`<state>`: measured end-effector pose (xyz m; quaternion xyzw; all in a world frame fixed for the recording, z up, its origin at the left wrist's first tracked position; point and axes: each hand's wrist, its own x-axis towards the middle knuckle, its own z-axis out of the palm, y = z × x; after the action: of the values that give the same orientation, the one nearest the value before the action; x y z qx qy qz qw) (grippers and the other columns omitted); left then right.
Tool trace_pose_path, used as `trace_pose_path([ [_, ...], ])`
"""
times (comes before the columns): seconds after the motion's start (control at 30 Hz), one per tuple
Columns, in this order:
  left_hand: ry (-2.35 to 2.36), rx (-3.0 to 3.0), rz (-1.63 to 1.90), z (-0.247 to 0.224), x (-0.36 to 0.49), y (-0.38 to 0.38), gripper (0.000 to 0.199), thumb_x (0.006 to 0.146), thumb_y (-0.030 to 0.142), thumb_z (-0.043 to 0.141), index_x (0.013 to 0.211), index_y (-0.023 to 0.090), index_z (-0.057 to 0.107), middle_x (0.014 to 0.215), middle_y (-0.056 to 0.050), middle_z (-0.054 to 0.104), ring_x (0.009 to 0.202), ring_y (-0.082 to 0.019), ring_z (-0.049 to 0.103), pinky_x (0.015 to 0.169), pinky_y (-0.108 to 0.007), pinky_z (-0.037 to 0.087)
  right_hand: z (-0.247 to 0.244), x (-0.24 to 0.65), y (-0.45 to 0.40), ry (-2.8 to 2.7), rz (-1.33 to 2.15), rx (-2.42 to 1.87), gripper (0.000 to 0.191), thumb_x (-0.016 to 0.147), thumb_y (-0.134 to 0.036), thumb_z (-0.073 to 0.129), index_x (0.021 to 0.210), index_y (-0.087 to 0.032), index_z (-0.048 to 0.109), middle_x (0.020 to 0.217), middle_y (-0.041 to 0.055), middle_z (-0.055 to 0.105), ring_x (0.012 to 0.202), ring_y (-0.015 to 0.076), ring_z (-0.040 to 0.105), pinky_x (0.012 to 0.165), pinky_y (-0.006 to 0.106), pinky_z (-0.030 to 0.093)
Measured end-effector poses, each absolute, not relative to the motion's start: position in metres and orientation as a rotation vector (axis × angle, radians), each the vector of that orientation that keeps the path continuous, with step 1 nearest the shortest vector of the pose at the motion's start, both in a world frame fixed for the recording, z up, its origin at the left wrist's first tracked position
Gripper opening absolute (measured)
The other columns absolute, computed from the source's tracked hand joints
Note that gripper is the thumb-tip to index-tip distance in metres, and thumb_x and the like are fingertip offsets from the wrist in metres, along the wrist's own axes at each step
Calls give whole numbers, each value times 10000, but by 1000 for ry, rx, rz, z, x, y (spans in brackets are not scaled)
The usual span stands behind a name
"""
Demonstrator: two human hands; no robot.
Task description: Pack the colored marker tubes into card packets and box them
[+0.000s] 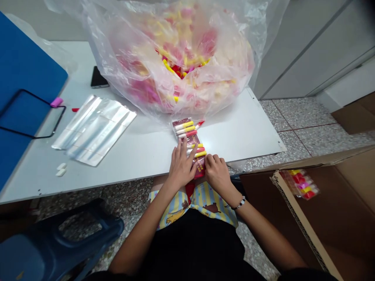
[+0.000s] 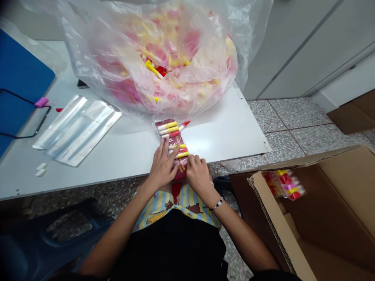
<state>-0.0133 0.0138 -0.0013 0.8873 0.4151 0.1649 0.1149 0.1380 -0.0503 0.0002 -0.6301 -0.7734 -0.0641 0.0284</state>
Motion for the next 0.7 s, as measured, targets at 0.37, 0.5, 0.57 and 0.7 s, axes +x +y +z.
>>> trace_pose_path([
  [0.37,1357,2739,247,8,-2,-6,722,859,417,493,1464,122,232,1565,-115,72,1431,-349,-25,1116,-586,153,9,141,-19,-2409,-109,-1950,139,878,-163,467,959,-148,579,951,124,561,873,275,466,684,367,359],
  [0.5,1501,2719,247,4,5,-29,637,899,358,425,1463,126,242,1559,-111,120,1434,-338,24,1117,-579,168,7,145,-16,-2338,-19,-1903,139,878,-160,445,952,-157,563,954,123,559,859,269,483,689,359,378],
  [0.57,1516,2712,253,1,4,-42,641,899,390,426,1454,112,267,1556,-117,128,1431,-346,34,1113,-563,209,4,154,-13,-2238,169,-1773,130,855,-125,433,873,-163,556,904,97,551,823,231,503,701,330,402],
  [0.7,1456,2758,275,-7,-3,-55,703,868,453,475,1436,78,299,1553,-130,120,1429,-346,22,1115,-525,260,-5,171,-8,-1911,426,-1508,112,809,-137,472,894,-166,539,881,58,549,765,179,530,705,290,439],
])
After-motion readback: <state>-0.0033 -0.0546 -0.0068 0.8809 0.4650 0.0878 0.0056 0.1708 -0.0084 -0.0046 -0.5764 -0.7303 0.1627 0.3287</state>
